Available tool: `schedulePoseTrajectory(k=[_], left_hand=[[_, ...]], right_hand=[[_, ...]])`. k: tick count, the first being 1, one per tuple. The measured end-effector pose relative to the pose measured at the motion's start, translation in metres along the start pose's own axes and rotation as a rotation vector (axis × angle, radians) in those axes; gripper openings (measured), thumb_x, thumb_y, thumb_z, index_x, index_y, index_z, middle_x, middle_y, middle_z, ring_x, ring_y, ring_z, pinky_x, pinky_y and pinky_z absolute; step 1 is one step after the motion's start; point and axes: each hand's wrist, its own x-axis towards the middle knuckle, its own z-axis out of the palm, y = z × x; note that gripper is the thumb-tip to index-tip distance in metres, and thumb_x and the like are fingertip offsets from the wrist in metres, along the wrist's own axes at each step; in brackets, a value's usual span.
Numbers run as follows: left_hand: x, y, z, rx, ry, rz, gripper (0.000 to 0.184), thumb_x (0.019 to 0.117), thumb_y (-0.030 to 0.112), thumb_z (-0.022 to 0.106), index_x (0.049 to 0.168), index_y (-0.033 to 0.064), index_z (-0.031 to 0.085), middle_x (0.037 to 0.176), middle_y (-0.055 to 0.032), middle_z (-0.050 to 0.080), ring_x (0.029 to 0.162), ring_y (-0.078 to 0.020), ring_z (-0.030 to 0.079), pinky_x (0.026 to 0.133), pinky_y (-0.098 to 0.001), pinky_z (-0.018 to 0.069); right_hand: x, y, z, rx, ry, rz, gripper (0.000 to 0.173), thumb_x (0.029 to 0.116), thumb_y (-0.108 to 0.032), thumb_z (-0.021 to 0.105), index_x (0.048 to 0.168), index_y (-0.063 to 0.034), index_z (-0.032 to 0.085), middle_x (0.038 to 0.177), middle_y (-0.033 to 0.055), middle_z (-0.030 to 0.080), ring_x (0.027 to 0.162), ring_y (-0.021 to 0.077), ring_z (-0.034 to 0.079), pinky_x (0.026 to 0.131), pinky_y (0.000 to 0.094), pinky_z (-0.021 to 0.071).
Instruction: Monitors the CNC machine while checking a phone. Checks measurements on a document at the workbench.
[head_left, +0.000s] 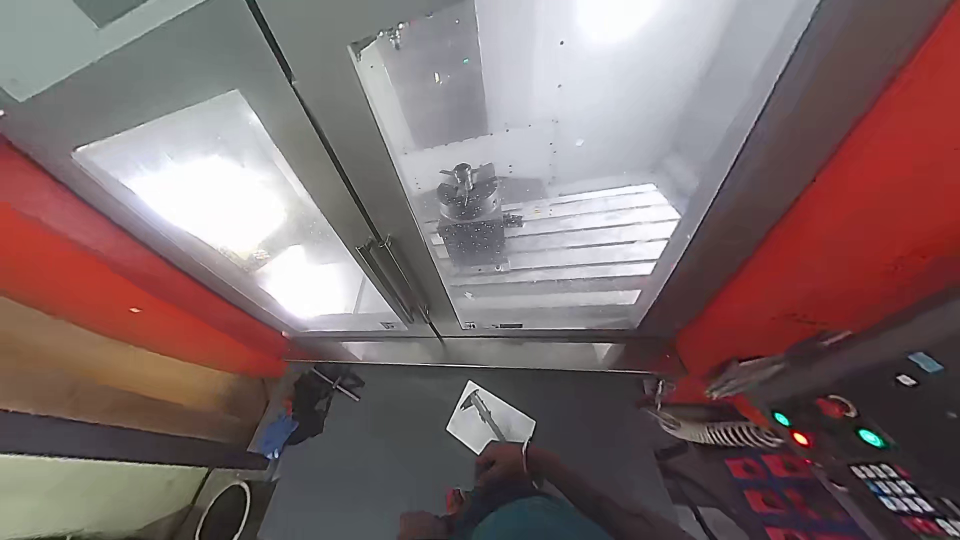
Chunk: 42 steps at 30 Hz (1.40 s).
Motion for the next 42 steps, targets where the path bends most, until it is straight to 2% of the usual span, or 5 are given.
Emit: schedulePoseTrajectory(k=[10, 18, 25, 35, 42], left_hand=[[0.105, -0.002, 0.004, 0.143, 0.458, 0.509, 0.029, 0.1059, 0.029, 0.049, 0.114, 0.0253, 0.077, 0.131, 0.0093, 0.069, 0.145, -0.0194, 0.043, 0.122, -0.0676, 0.0003], [0.006, -0.084, -0.008, -0.271, 0.784, 0.527, 0.025, 0.1016, 0.019, 0.059, 0.119, 0.0094, 0.075, 0.116, -0.0083, 0.076, 0.109, -0.0259, 0.072, 0.101, -0.0534, 0.0536], [-0.024, -0.085, -0.047, -1.138, 1.096, 0.229, 0.029, 0.1017, 0.023, 0.058, 0.112, -0.0027, 0.069, 0.086, -0.0111, 0.075, 0.072, -0.02, 0.075, 0.07, -0.0417, 0.0646], [-0.076, 0.011, -0.079, -1.584, 0.187, 1.099, 0.05, 0.09, -0.001, 0.071, 0.136, 0.0061, 0.055, 0.122, -0.0127, 0.072, 0.107, -0.0274, 0.072, 0.096, -0.0461, 0.0586], [-0.065, 0.008, -0.097, -1.81, -0.344, 1.401, 0.097, 0.0723, 0.093, 0.05, 0.135, 0.0216, 0.068, 0.124, -0.0095, 0.072, 0.116, -0.0242, 0.068, 0.101, -0.0423, 0.0545]], right_hand=[[-0.039, 0.072, 0.01, 0.581, 0.526, 0.142, 0.035, 0.097, -0.018, 0.065, 0.13, -0.0047, 0.064, 0.11, 0.0176, 0.074, 0.101, 0.0316, 0.071, 0.089, 0.0526, 0.0565], [-0.099, 0.054, 0.006, 0.663, 0.729, 0.28, 0.031, 0.1081, -0.017, 0.051, 0.134, -0.0008, 0.058, 0.111, 0.0201, 0.071, 0.097, 0.0287, 0.07, 0.087, 0.0464, 0.0563], [-0.067, -0.013, -0.018, 0.518, 0.595, 0.221, 0.051, 0.1073, -0.041, 0.052, 0.141, -0.0026, 0.055, 0.125, 0.0214, 0.068, 0.114, 0.0322, 0.067, 0.099, 0.0517, 0.0523], [-0.052, -0.16, -0.049, 0.73, 0.993, -0.422, 0.051, 0.1116, -0.037, 0.027, 0.12, -0.0025, 0.064, 0.109, 0.0083, 0.071, 0.104, 0.013, 0.068, 0.095, 0.0332, 0.0567], [-0.072, -0.187, -0.048, 0.573, 0.89, -0.465, 0.049, 0.1093, -0.047, 0.034, 0.118, -0.0115, 0.066, 0.104, -0.0012, 0.073, 0.095, 0.0058, 0.069, 0.081, 0.026, 0.0586]])
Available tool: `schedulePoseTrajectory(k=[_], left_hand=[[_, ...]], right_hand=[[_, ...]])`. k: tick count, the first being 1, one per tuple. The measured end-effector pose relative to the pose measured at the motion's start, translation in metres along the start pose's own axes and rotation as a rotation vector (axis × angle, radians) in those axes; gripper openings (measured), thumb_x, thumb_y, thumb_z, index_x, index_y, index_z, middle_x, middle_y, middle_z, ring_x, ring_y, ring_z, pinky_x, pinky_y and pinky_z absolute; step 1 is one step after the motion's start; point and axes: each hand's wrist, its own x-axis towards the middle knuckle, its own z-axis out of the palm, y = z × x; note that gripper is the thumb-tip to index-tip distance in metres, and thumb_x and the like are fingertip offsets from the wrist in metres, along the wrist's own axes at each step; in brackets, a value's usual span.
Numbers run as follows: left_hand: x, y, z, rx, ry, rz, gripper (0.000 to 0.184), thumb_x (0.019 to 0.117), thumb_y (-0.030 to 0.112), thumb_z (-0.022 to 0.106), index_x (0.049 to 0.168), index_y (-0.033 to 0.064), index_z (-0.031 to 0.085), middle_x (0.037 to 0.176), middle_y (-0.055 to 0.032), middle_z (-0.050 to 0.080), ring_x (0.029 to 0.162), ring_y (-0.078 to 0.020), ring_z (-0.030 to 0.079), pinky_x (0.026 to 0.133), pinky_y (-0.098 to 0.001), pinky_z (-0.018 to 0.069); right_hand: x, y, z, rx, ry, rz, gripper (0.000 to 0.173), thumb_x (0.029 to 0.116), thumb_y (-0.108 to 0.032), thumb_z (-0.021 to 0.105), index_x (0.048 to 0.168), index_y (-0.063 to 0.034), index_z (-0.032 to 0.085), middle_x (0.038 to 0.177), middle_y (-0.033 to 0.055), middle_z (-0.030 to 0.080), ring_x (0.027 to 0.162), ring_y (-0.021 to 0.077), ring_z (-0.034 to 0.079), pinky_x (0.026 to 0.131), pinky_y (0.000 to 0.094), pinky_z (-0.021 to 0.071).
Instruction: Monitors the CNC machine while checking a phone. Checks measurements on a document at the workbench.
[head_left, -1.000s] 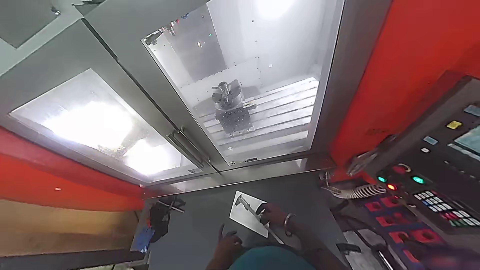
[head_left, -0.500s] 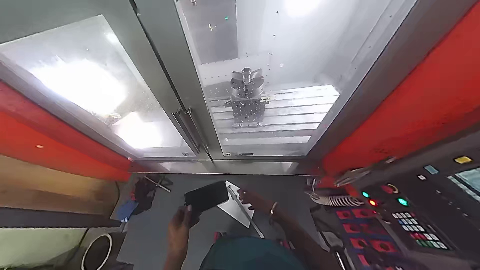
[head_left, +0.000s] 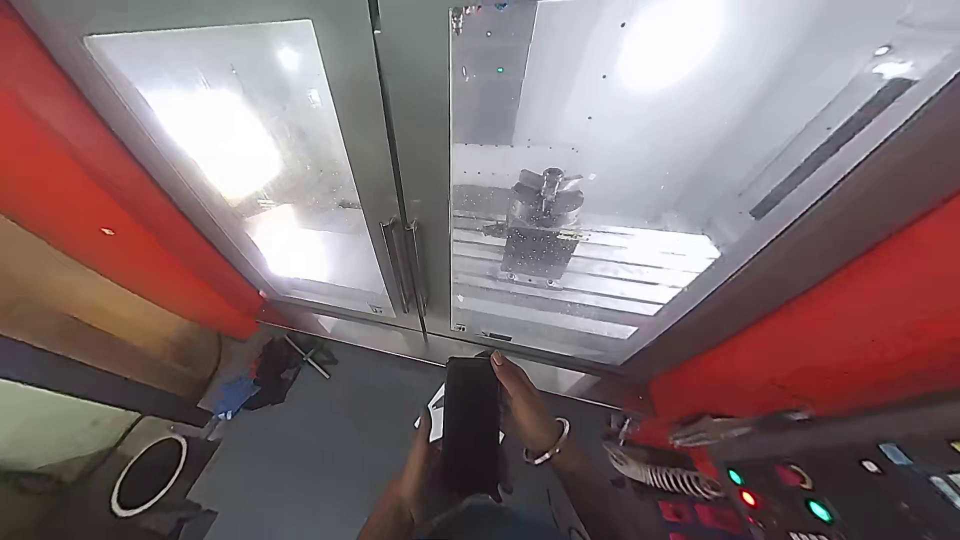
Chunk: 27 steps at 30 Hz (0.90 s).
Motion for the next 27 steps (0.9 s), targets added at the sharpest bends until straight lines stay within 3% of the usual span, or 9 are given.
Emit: schedulePoseTrajectory(k=[2, 6, 7, 9, 13, 17, 19, 23, 27], left_hand=[[0.015, 0.003, 0.001, -0.089, -0.074, -0.003, 0.101, 0.0707, 0.096, 0.047, 0.136, 0.0208, 0.067, 0.123, -0.0102, 0.072, 0.114, -0.0247, 0.068, 0.098, -0.0413, 0.0551], [0.034, 0.004, 0.008, -0.125, -0.141, 0.064, 0.085, 0.0802, 0.087, 0.05, 0.131, 0.0207, 0.069, 0.121, -0.0107, 0.072, 0.111, -0.0262, 0.068, 0.095, -0.0436, 0.0559], [0.037, 0.004, 0.008, -0.13, -0.144, 0.088, 0.085, 0.0799, 0.087, 0.051, 0.13, 0.0211, 0.069, 0.119, -0.0104, 0.072, 0.109, -0.0265, 0.068, 0.094, -0.0447, 0.0557], [0.045, 0.004, 0.006, -0.143, -0.153, 0.142, 0.089, 0.0763, 0.088, 0.053, 0.133, 0.021, 0.066, 0.114, -0.0093, 0.07, 0.103, -0.0252, 0.067, 0.089, -0.0439, 0.0552], [0.051, 0.007, 0.004, -0.205, -0.147, 0.231, 0.09, 0.0716, 0.086, 0.06, 0.13, 0.0183, 0.064, 0.111, -0.0071, 0.068, 0.095, -0.0218, 0.066, 0.083, -0.0395, 0.0543], [0.048, 0.02, 0.004, -0.189, -0.083, 0.261, 0.092, 0.0739, 0.09, 0.054, 0.133, 0.02, 0.064, 0.115, -0.0095, 0.069, 0.1, -0.0259, 0.067, 0.085, -0.0447, 0.0561], [0.05, 0.029, 0.006, -0.171, -0.086, 0.268, 0.094, 0.0755, 0.091, 0.05, 0.138, 0.0207, 0.06, 0.114, -0.0099, 0.068, 0.098, -0.0265, 0.067, 0.083, -0.0455, 0.0571], [0.054, 0.044, 0.007, -0.144, -0.093, 0.285, 0.101, 0.0745, 0.092, 0.049, 0.147, 0.0213, 0.053, 0.113, -0.0109, 0.068, 0.096, -0.0279, 0.067, 0.082, -0.0465, 0.0578], [0.059, 0.06, 0.007, -0.124, -0.108, 0.302, 0.104, 0.0733, 0.091, 0.052, 0.147, 0.0185, 0.052, 0.11, -0.0133, 0.068, 0.094, -0.0297, 0.067, 0.081, -0.0473, 0.0581]], right_hand=[[-0.002, -0.012, 0.001, -0.007, 0.024, 0.026, 0.049, 0.1082, -0.05, 0.035, 0.118, -0.0143, 0.066, 0.101, -0.0042, 0.074, 0.09, 0.0038, 0.07, 0.074, 0.0234, 0.0591], [-0.004, -0.022, -0.004, -0.033, 0.047, 0.051, 0.059, 0.1051, -0.06, 0.036, 0.124, -0.0099, 0.061, 0.103, -0.0037, 0.075, 0.092, 0.0045, 0.071, 0.076, 0.0251, 0.06], [-0.004, -0.02, -0.006, -0.048, 0.036, 0.03, 0.064, 0.1039, -0.064, 0.035, 0.126, -0.0095, 0.06, 0.106, -0.0048, 0.074, 0.095, 0.0035, 0.07, 0.078, 0.0242, 0.0594], [0.002, -0.016, -0.014, -0.082, -0.021, -0.048, 0.078, 0.1021, -0.07, 0.032, 0.132, -0.0022, 0.058, 0.117, 0.002, 0.072, 0.105, 0.0099, 0.068, 0.088, 0.0299, 0.0584], [0.005, -0.008, -0.024, -0.107, -0.05, -0.107, 0.077, 0.1054, -0.065, 0.024, 0.128, 0.0011, 0.057, 0.117, 0.009, 0.069, 0.098, 0.0173, 0.069, 0.087, 0.0368, 0.0592], [-0.001, 0.002, -0.024, -0.045, -0.017, -0.058, 0.074, 0.1062, -0.063, 0.025, 0.126, 0.0011, 0.056, 0.114, 0.0106, 0.071, 0.089, 0.0178, 0.071, 0.08, 0.0349, 0.0611], [-0.005, 0.006, -0.026, -0.049, -0.002, 0.013, 0.073, 0.1066, -0.061, 0.026, 0.127, 0.0031, 0.056, 0.115, 0.0137, 0.07, 0.091, 0.0196, 0.071, 0.083, 0.0357, 0.061], [-0.012, 0.025, -0.04, -0.067, 0.121, 0.136, 0.066, 0.1072, -0.052, 0.026, 0.128, 0.0026, 0.057, 0.111, 0.0128, 0.072, 0.092, 0.0206, 0.072, 0.083, 0.0368, 0.0617], [-0.02, 0.036, -0.057, -0.039, 0.223, 0.196, 0.059, 0.1093, -0.041, 0.022, 0.126, 0.0013, 0.059, 0.106, 0.0121, 0.074, 0.087, 0.0205, 0.074, 0.078, 0.0364, 0.0623]])
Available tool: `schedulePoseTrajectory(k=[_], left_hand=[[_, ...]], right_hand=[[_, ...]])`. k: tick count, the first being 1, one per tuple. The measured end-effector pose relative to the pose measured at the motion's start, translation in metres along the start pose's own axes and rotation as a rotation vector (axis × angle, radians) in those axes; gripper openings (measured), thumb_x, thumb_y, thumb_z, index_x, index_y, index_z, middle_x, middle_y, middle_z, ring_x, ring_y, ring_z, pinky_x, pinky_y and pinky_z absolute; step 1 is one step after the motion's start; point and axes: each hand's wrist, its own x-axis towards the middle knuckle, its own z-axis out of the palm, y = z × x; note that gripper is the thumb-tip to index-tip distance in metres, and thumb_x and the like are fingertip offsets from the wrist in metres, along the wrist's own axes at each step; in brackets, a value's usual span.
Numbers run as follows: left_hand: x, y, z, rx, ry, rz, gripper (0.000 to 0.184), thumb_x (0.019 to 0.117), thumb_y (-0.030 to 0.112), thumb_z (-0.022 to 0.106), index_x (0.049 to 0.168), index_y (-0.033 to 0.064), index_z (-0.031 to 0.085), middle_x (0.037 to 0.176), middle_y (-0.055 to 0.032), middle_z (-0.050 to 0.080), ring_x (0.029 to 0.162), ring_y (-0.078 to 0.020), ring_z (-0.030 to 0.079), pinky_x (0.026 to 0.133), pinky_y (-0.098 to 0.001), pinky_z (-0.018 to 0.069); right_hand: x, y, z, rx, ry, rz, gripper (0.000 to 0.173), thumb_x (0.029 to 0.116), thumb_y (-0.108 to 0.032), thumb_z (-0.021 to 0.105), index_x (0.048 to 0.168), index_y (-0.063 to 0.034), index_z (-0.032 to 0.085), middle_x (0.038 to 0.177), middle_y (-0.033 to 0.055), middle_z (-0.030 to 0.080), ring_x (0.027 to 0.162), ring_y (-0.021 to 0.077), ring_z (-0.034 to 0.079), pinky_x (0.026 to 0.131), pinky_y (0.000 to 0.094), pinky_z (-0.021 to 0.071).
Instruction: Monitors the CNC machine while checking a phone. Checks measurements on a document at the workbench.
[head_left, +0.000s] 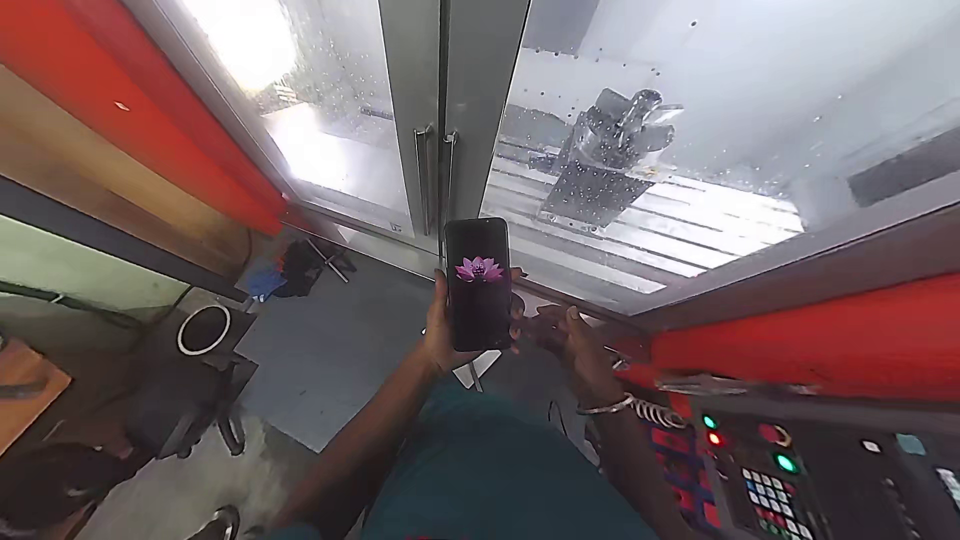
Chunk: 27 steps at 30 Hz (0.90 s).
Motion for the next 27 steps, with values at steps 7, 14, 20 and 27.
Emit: schedulePoseTrajectory(k=[7, 14, 20, 27], left_hand=[[0.017, 0.019, -0.003, 0.106, -0.105, -0.026, 0.108, 0.0731, 0.093, 0.051, 0.148, 0.0159, 0.051, 0.11, -0.0135, 0.068, 0.095, -0.0289, 0.068, 0.083, -0.0461, 0.0583], [0.037, 0.039, 0.003, 0.205, -0.155, -0.006, 0.108, 0.0732, 0.095, 0.046, 0.141, 0.0119, 0.057, 0.109, -0.0143, 0.069, 0.095, -0.0282, 0.068, 0.083, -0.0454, 0.058], [0.043, 0.044, 0.004, 0.17, -0.205, -0.008, 0.106, 0.0738, 0.091, 0.052, 0.144, 0.0124, 0.056, 0.111, -0.0148, 0.069, 0.096, -0.0284, 0.068, 0.085, -0.0451, 0.0578], [0.045, 0.051, 0.006, 0.211, -0.228, 0.006, 0.107, 0.0732, 0.091, 0.054, 0.144, 0.0107, 0.055, 0.109, -0.015, 0.069, 0.093, -0.0277, 0.068, 0.083, -0.0448, 0.0584]], right_hand=[[-0.007, 0.006, -0.019, 0.018, 0.072, 0.011, 0.054, 0.1098, -0.036, 0.022, 0.125, -0.0004, 0.06, 0.097, 0.0092, 0.076, 0.084, 0.0187, 0.074, 0.076, 0.0338, 0.0625], [-0.01, 0.009, -0.02, -0.019, 0.078, 0.013, 0.055, 0.1099, -0.036, 0.024, 0.125, 0.0009, 0.06, 0.097, 0.0111, 0.076, 0.086, 0.0202, 0.074, 0.078, 0.0355, 0.0622], [-0.011, 0.014, -0.022, -0.012, 0.072, 0.011, 0.053, 0.1095, -0.037, 0.026, 0.126, 0.0001, 0.06, 0.097, 0.0103, 0.075, 0.085, 0.0191, 0.073, 0.077, 0.0349, 0.0621], [-0.014, 0.015, -0.021, -0.022, 0.083, 0.013, 0.051, 0.11, -0.035, 0.027, 0.125, 0.0006, 0.06, 0.096, 0.0107, 0.075, 0.085, 0.0191, 0.074, 0.077, 0.0347, 0.0623]])
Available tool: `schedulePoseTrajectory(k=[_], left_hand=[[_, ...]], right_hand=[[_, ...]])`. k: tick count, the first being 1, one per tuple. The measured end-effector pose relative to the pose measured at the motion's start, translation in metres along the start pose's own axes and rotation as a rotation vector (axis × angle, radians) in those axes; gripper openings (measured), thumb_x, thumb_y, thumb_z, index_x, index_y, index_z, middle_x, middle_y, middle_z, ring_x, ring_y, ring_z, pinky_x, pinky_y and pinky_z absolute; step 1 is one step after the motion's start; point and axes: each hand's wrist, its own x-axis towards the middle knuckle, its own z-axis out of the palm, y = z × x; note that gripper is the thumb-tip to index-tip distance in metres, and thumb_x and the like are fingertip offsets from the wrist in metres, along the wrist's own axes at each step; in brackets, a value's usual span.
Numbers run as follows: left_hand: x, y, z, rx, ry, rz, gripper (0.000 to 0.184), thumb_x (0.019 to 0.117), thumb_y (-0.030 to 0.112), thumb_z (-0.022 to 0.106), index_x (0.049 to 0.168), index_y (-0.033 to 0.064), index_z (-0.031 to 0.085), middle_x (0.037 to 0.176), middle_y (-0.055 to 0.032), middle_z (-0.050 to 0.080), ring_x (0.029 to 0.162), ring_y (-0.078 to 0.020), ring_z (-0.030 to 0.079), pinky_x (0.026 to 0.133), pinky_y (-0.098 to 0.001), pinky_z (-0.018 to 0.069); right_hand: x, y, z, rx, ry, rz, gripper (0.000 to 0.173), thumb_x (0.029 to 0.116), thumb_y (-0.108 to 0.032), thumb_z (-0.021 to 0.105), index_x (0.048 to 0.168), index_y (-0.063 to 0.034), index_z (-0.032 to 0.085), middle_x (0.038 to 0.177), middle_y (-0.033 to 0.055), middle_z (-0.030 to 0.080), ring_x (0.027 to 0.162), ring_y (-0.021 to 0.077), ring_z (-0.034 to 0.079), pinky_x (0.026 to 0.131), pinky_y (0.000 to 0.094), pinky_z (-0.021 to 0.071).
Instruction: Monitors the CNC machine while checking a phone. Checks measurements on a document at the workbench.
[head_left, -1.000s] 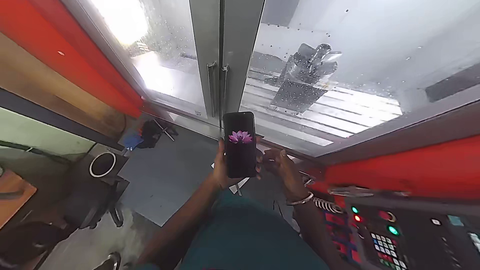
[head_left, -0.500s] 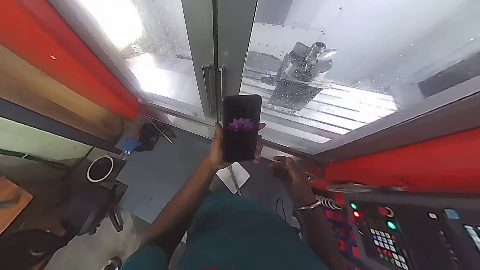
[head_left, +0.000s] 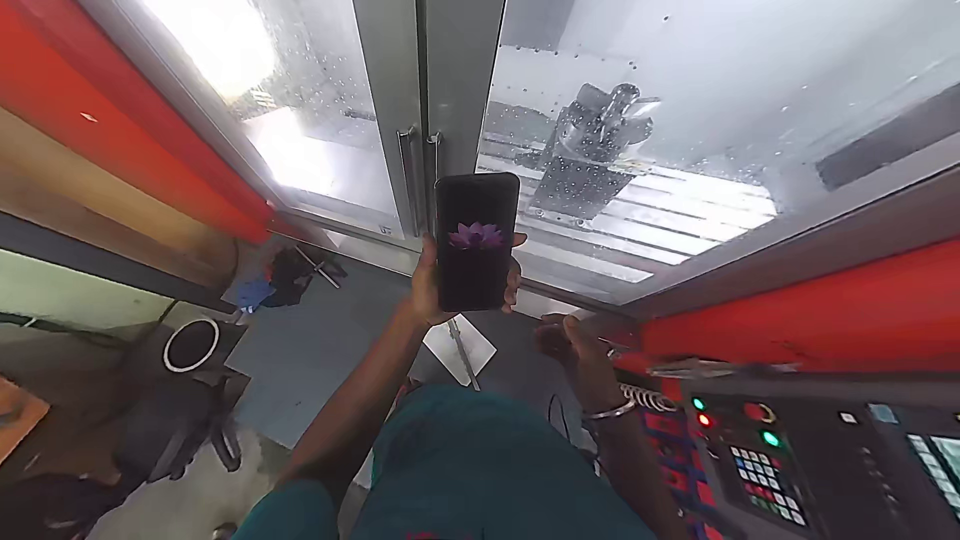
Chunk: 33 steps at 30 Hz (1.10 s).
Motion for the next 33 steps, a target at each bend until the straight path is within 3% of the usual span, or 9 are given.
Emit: schedulePoseTrajectory(k=[7, 17, 33], left_hand=[[-0.003, 0.0, 0.0, -0.04, -0.011, 0.004, 0.102, 0.0756, 0.088, 0.055, 0.144, 0.0116, 0.055, 0.111, -0.0157, 0.069, 0.096, -0.0286, 0.068, 0.086, -0.0458, 0.0576], [-0.022, -0.025, 0.002, -0.15, 0.159, -0.047, 0.106, 0.0765, 0.09, 0.05, 0.147, 0.0102, 0.051, 0.111, -0.0165, 0.067, 0.097, -0.0312, 0.068, 0.086, -0.0501, 0.0579], [-0.037, -0.031, 0.013, -0.157, 0.16, -0.041, 0.104, 0.0775, 0.089, 0.051, 0.147, 0.0115, 0.051, 0.112, -0.0168, 0.068, 0.098, -0.0323, 0.069, 0.086, -0.0502, 0.0584]], right_hand=[[-0.003, 0.001, 0.003, -0.003, 0.011, 0.015, 0.05, 0.1112, -0.032, 0.026, 0.124, 0.0017, 0.061, 0.095, 0.0108, 0.076, 0.084, 0.019, 0.074, 0.076, 0.0345, 0.0628], [-0.013, 0.009, 0.005, -0.013, 0.003, 0.003, 0.046, 0.1088, -0.033, 0.034, 0.125, 0.001, 0.059, 0.095, 0.0108, 0.075, 0.084, 0.0195, 0.074, 0.076, 0.0358, 0.0627], [-0.021, 0.01, 0.008, -0.066, -0.04, -0.006, 0.04, 0.1085, -0.026, 0.038, 0.126, 0.0025, 0.06, 0.096, 0.0122, 0.074, 0.085, 0.0207, 0.074, 0.077, 0.0366, 0.0632]])
